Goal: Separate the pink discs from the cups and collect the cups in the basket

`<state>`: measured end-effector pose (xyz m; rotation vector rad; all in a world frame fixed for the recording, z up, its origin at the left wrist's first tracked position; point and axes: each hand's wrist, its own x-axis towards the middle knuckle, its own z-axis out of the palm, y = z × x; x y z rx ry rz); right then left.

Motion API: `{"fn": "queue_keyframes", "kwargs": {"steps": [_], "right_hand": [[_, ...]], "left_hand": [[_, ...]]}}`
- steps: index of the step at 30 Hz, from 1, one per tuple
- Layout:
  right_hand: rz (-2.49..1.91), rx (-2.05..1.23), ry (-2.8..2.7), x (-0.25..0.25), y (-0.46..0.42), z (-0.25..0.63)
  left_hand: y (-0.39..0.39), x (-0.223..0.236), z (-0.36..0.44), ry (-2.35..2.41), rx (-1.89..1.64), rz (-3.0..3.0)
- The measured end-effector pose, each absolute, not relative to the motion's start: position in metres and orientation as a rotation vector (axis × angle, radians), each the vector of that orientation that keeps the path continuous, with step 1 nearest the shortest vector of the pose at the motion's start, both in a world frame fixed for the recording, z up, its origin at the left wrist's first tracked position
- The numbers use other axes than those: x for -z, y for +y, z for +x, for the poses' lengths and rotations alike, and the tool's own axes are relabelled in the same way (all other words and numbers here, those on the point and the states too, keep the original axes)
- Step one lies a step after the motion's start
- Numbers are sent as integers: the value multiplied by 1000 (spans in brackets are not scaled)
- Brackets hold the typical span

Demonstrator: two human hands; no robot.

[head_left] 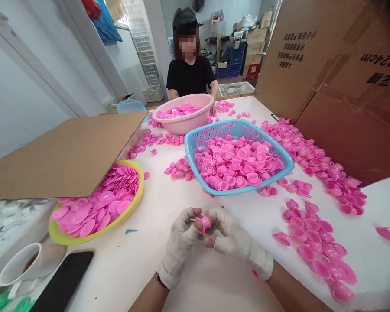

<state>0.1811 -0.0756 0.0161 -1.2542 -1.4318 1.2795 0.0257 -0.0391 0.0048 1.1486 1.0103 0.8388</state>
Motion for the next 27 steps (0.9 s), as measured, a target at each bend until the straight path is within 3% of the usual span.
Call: {"fn": "queue_keyframes", "kwargs": {"steps": [4, 11, 22, 24, 27], "right_hand": [[-1289, -1266, -1327, -13, -77, 175], [-764, -1582, -1137, -10, -74, 180], [-849, -1614, -1213, -4, -76, 183], [-917, -1522, -1291, -4, -78, 182], [-1130, -1130, -1529, -6, -79, 180]], "left_hand": [[-41, -7, 22, 912, -808, 1181], [-43, -12, 18, 796, -803, 1146], [-44, -15, 19, 726, -743, 1037], [-44, -16, 19, 730, -752, 1049], [-43, -18, 17, 670, -715, 1059]]}}
